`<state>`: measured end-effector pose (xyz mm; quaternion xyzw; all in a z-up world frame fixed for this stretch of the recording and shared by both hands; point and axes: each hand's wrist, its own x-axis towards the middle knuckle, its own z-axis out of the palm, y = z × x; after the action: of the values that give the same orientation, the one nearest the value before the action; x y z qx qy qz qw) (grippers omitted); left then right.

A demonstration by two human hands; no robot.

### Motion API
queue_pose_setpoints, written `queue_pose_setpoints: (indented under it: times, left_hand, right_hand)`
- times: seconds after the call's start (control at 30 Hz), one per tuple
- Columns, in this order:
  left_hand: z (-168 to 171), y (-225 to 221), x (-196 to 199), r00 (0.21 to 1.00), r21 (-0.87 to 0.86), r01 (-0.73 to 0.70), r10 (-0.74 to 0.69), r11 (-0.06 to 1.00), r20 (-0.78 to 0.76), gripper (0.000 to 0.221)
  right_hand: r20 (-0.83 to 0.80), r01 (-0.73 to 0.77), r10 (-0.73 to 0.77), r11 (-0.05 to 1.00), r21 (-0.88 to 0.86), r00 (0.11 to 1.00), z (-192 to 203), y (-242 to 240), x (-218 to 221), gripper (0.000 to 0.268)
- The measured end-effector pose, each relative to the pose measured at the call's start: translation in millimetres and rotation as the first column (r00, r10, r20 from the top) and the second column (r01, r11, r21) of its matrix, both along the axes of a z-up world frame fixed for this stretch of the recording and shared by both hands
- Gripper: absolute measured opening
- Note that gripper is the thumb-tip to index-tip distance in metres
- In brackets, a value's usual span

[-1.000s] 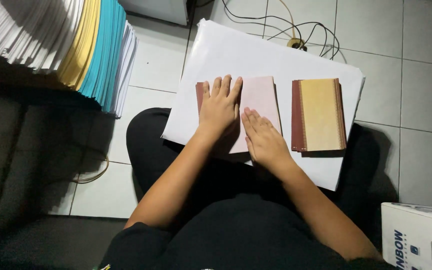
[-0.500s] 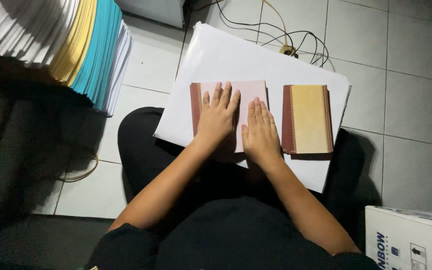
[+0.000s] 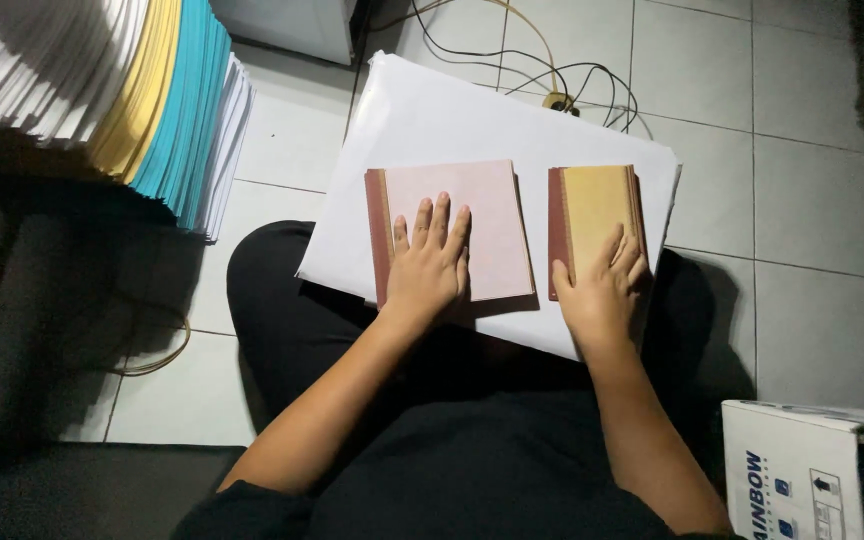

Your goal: Folding individual sheets of paper and stacking them to create booklets.

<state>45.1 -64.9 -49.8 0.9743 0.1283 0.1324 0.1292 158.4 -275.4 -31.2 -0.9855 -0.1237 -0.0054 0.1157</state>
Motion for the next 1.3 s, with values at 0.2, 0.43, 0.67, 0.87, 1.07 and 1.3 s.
queue_pose_setpoints:
  times: [0.2,0.43,0.67,0.87,1.07,1.3]
  left_hand:
    - [0,1,0,1.000,-0.036,-0.004,0.003,0.999,-0.021,0.061]
    - [-7,18,3,0.999,-0.229,-0.003,-0.007,0.973,-0.045,0.063]
    - [53,48,-30,0.916,-0.695,0.077,0.225,0.715,0.333,0.048]
    - [53,79,-49,0.865,-0.664,-0.011,0.340,0.748,0.369,0.044]
    - [11,78,-45,0.845,-0.774,-0.013,0.421,0.633,0.329,0.049]
    - [11,66,-40,0.946,-0.505,-0.043,0.197,0.862,0.256,0.051]
  right_hand:
    - [0.089,-0.011,0.006,0.998,0.061,0.996,4,-6,-4,0.092]
    - [0.169,-0.088,0.095,0.995,-0.047,0.981,-20,-46,43,0.040]
    - [0.176,-0.206,0.181,0.969,0.134,0.968,153,-22,-14,0.010]
    - [0.298,-0.416,0.292,0.577,0.703,0.909,134,16,-31,0.018]
    - [0.001,-0.227,0.401,0.517,0.826,0.916,62,60,-44,0.033]
    - [-0.142,-0.141,0.338,0.686,0.714,0.930,30,61,-47,0.044]
